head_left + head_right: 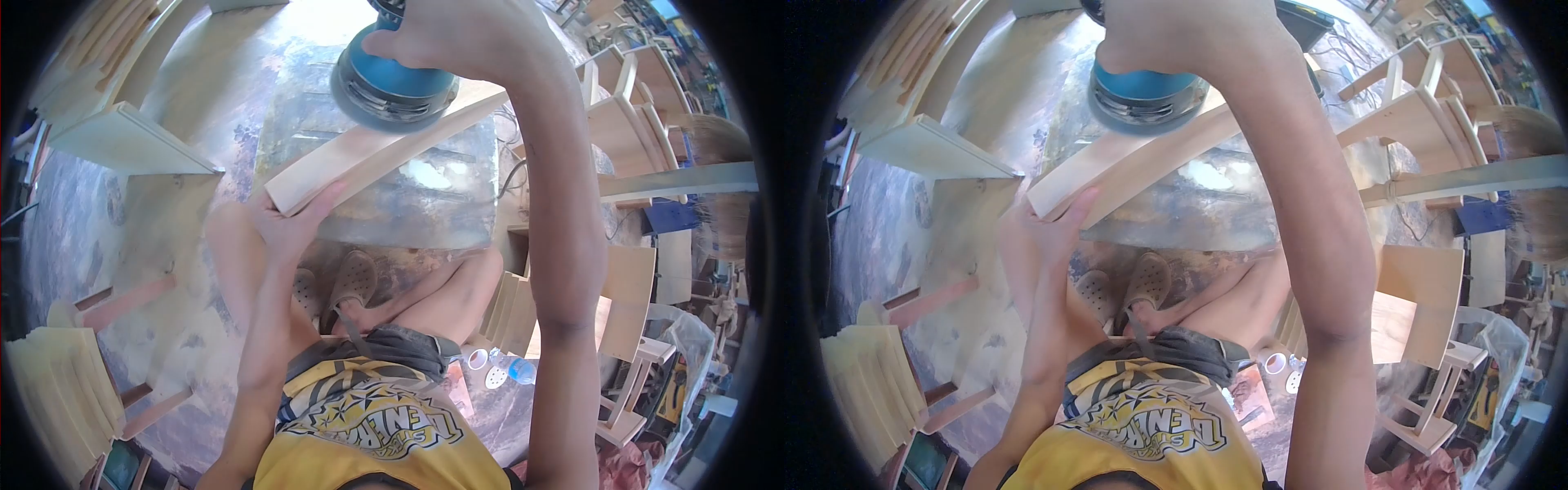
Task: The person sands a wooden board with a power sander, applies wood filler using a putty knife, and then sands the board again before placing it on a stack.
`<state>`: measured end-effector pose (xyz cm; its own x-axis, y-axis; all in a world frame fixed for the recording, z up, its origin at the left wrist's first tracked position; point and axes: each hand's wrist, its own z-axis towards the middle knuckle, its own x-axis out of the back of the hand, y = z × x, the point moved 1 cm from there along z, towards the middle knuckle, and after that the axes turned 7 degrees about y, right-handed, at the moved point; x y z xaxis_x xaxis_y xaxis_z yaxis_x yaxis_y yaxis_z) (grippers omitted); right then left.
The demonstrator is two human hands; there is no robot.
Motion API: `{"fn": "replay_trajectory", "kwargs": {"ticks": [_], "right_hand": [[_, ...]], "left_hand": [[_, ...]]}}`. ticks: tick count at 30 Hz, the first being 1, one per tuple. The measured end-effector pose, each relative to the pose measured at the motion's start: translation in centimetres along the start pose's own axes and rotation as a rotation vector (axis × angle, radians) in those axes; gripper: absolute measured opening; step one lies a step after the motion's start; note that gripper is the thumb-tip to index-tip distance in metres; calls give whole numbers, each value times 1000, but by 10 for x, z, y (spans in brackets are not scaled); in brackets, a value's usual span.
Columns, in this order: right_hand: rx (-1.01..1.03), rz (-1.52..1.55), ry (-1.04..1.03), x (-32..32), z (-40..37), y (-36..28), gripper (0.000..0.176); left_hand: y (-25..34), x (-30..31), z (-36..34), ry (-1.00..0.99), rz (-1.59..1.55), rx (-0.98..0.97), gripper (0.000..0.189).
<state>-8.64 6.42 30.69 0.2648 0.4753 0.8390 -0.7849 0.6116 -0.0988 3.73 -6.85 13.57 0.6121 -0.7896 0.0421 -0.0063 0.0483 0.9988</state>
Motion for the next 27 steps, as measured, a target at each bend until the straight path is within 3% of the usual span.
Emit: {"fn": "replay_trajectory", "kwargs": {"ticks": [1, 2, 5, 8, 10, 13, 16, 18, 19, 20, 22, 26, 27], "right_hand": [[-3, -12, 1, 0, 3, 8, 27], [-79, -19, -63, -2, 8, 19, 26], [-210, -60, -138, 6, 10, 29, 25], [-230, -92, -130, 2, 7, 44, 26], [-209, -103, -99, 1, 3, 48, 27], [-140, -152, -15, 10, -1, 44, 29], [-298, -45, -196, 11, 7, 46, 31], [-131, -129, 1, 3, -1, 38, 33], [-136, -132, -1, 0, 3, 40, 33], [-202, -124, -53, -3, 10, 46, 33], [-259, -135, -102, -2, 15, 56, 33], [-242, -164, -50, -4, 7, 81, 33], [-231, -169, -3, -5, 6, 87, 33]], "left_hand": [[18, -2, -5, 57, 188, 152, 50], [13, -2, -7, 46, 181, 147, 50], [-15, 1, -2, 17, 255, 10, 45], [-40, 3, 1, 38, 42, -31, 46], [-52, 4, 7, 53, 27, -242, 46], [-58, 6, 9, 45, -60, -174, 48], [-53, 7, 9, 39, 35, -181, 49], [-40, 5, 5, 52, 67, -93, 50], [-32, 5, 3, 60, 101, -4, 51], [-23, 8, 2, 52, 100, -3, 51], [-10, 10, 2, 13, 439, 15, 45], [-14, 10, 4, 9, 478, -20, 47], [-29, 10, 5, 31, 342, -92, 48]]}}
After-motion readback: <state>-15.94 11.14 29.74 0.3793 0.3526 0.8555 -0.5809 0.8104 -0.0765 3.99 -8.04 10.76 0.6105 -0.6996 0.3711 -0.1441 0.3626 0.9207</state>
